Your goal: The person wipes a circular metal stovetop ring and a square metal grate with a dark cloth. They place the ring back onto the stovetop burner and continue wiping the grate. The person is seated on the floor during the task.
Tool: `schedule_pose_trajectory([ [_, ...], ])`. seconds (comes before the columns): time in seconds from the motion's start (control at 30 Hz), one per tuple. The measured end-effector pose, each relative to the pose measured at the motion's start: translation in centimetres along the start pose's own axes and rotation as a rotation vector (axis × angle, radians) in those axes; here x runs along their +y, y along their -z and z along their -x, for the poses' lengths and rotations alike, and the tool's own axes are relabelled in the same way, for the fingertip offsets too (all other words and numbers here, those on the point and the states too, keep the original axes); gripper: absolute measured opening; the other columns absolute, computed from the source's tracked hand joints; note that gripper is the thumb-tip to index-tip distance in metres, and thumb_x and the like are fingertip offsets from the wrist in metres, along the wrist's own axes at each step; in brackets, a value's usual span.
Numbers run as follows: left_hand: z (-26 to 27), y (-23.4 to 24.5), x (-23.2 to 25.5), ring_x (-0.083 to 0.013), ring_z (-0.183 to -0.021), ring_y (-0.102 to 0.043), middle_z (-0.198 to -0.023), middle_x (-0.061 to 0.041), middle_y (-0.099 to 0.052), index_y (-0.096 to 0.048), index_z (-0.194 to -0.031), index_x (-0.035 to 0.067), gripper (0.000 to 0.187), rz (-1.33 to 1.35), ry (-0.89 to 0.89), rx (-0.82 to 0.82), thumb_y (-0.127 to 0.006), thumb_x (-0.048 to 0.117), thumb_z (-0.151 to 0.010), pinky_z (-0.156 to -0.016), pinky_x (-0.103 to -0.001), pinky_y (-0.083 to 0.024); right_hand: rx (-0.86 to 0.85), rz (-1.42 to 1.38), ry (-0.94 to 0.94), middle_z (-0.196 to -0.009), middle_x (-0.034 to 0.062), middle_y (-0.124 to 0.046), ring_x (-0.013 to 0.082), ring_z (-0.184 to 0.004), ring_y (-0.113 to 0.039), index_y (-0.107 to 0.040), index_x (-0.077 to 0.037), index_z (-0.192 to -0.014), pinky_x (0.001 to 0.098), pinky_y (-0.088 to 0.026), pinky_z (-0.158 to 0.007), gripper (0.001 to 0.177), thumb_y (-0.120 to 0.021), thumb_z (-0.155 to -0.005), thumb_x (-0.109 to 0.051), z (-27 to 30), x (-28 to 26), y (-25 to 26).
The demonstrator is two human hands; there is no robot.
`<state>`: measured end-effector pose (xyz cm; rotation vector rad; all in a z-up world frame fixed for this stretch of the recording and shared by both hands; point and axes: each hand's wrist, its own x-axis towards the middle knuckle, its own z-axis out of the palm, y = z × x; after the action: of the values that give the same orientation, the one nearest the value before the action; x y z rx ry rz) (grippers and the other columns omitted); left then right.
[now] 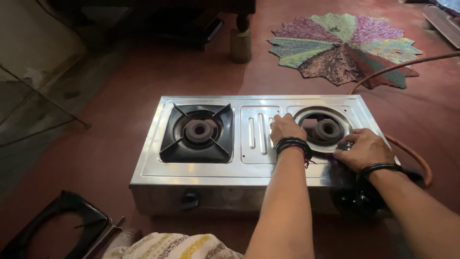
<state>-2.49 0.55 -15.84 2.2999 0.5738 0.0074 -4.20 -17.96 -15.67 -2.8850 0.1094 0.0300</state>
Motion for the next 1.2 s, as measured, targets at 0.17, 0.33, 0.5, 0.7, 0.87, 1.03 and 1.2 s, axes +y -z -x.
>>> schedule_pose_trajectory([
  [0.17,0.6,-0.4,-0.3,-0.0304,-0.123,-0.059,-0.133,-0.014,-0.054,-0.070,-0.119,0.007,0.031,-0.082,-0.104,0.036,-0.075,0.017,-0.090,-0.099,-0.040,-0.054,0.050,-0.022,0.040,-0.141,0.0108,-0.064,0.0319,-0.126,-0.063,-0.081,-0.015,-0.115,0.0429,-0.048,-0.108,0.060,-0.087,-0.064,-0.047,-0.8,1.8,-1.2],
  [0.33,1.4,-2.4,0.0,-0.0326,-0.130,-0.052,-0.138,-0.014,-0.052,-0.076,-0.115,0.008,0.025,-0.175,-0.215,0.034,-0.070,0.019,-0.092,-0.102,-0.044,-0.051,0.086,0.057,0.011,-0.116,0.0220,-0.077,0.0348,-0.111,-0.073,-0.080,-0.008,-0.118,0.0379,-0.053,-0.107,0.069,-0.091,-0.063,-0.048,-3.7,3.7,-3.6],
  [0.5,2.4,-3.8,0.0,-0.0304,-0.137,-0.046,-0.139,-0.010,-0.052,-0.076,-0.121,0.012,0.029,-0.475,-0.341,0.022,-0.064,0.027,-0.099,-0.106,-0.050,-0.042,-0.067,0.134,-0.060,-0.116,0.0208,-0.079,0.0348,-0.110,-0.075,-0.082,-0.007,-0.114,0.0400,-0.056,-0.102,0.061,-0.086,-0.065,-0.044,-4.7,3.1,-3.6],
  [0.7,2.6,-2.2,0.1,-0.0332,-0.145,-0.036,-0.147,-0.013,-0.046,-0.073,-0.126,0.011,0.062,-0.297,-0.254,-0.042,-0.078,0.055,-0.082,-0.112,-0.053,-0.034,-0.078,0.059,-0.219,-0.118,0.0268,-0.075,0.0380,-0.105,-0.073,-0.081,0.002,-0.113,0.0448,-0.058,-0.094,0.061,-0.089,-0.066,-0.037,-6.6,0.7,0.4],
  [0.87,2.4,-0.9,-0.6,-0.0320,-0.146,-0.033,-0.149,-0.012,-0.043,-0.071,-0.126,0.012,0.067,-0.452,-0.349,-0.175,-0.079,0.059,-0.079,-0.113,-0.054,-0.033,-0.348,-0.291,-0.190,-0.104,0.0178,-0.078,0.0323,-0.091,-0.070,-0.081,-0.001,-0.106,0.0458,-0.057,-0.080,0.047,-0.086,-0.067,-0.026,-8.4,-1.5,3.0],
  [1.03,1.9,-1.2,-1.3,-0.0335,-0.140,-0.043,-0.141,-0.013,-0.052,-0.075,-0.124,0.020,0.039,-0.272,-0.422,-0.047,-0.070,0.033,-0.088,-0.111,-0.053,-0.039,-0.591,-0.761,-0.309,-0.077,0.0089,-0.067,0.0268,-0.060,-0.057,-0.073,-0.010,-0.092,0.0443,-0.047,-0.059,0.020,-0.075,-0.080,-0.026,-8.1,-4.0,5.8],
  [1.2,0.1,0.7,-1.0,-0.0300,-0.119,-0.056,-0.125,-0.013,-0.063,-0.074,-0.121,0.011,0.054,0.683,-0.144,-0.465,-0.074,0.049,-0.082,-0.100,-0.046,-0.047,-0.517,-1.386,-0.341,-0.077,0.0034,-0.072,0.0194,-0.063,-0.068,-0.066,-0.011,-0.089,0.0341,-0.058,-0.065,0.016,-0.070,-0.090,-0.025,-6.6,-5.9,5.7],
])
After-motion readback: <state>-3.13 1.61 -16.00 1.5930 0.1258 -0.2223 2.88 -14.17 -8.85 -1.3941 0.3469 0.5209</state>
